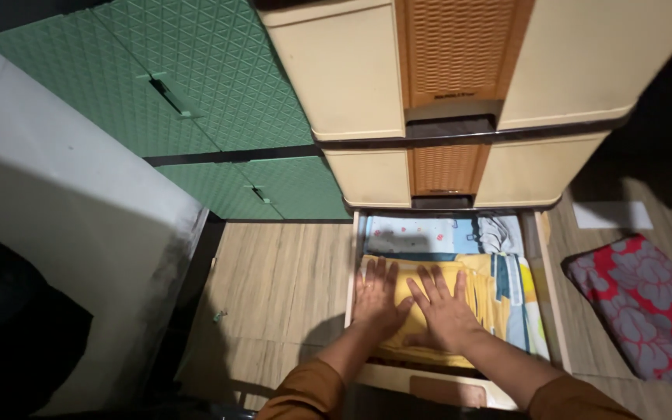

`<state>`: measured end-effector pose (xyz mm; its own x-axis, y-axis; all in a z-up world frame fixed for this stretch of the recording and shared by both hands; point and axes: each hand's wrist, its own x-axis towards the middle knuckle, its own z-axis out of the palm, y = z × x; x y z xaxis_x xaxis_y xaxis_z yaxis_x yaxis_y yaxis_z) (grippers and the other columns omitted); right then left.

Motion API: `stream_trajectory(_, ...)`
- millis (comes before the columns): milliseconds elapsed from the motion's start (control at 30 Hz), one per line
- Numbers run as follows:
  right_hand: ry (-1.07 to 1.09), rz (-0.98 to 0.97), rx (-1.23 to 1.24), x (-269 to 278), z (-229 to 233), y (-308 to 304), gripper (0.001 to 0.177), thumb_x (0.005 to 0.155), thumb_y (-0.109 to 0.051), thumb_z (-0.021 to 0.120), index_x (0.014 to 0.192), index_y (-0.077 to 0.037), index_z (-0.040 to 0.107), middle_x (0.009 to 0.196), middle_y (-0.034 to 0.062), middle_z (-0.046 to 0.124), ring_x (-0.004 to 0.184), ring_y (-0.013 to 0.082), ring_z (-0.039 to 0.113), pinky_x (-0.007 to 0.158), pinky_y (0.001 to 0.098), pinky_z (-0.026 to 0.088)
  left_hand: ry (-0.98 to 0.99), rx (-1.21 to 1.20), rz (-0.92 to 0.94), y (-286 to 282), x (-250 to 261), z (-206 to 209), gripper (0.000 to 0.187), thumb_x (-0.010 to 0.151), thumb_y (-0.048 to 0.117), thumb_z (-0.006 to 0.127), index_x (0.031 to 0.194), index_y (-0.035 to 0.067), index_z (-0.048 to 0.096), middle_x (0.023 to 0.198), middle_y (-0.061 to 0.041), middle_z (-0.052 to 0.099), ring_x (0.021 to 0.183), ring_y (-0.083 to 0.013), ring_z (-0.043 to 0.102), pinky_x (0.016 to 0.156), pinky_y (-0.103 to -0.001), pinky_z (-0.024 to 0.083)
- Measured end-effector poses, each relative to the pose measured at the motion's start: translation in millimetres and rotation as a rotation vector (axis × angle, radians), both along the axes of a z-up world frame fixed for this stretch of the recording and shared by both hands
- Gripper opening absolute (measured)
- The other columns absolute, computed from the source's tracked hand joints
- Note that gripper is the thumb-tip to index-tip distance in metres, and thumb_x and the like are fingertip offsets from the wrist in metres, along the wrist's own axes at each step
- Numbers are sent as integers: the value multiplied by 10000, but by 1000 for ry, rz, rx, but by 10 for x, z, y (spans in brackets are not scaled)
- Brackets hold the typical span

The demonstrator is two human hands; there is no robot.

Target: Organizing and folding various items of clothing into a chest of drawers.

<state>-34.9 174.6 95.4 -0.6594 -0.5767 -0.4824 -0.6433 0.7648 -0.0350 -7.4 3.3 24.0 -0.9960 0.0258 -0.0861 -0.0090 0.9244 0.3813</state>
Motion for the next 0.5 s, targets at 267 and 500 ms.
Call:
stream_trajectory(267,86,24,-174,33,-223,117,1018,843,-748,583,1603,-190,199,1681,176,87,1547,379,25,1162,748,4,47,-100,-9,17,87,65,875,931,507,609,1598,72,246,1679,-219,145,1555,-407,68,1229,-589,11)
stream_trajectory(500,342,-55,-393,-137,-379,156,998,823,-791,494,1527,-103,327,1625,196,227,1536,376,154,1141,719,94,5,-103,-7,22,86,54,898,935,548,587,1596,69,211,1668,-229,118,1551,-413,50,1223,-589,2)
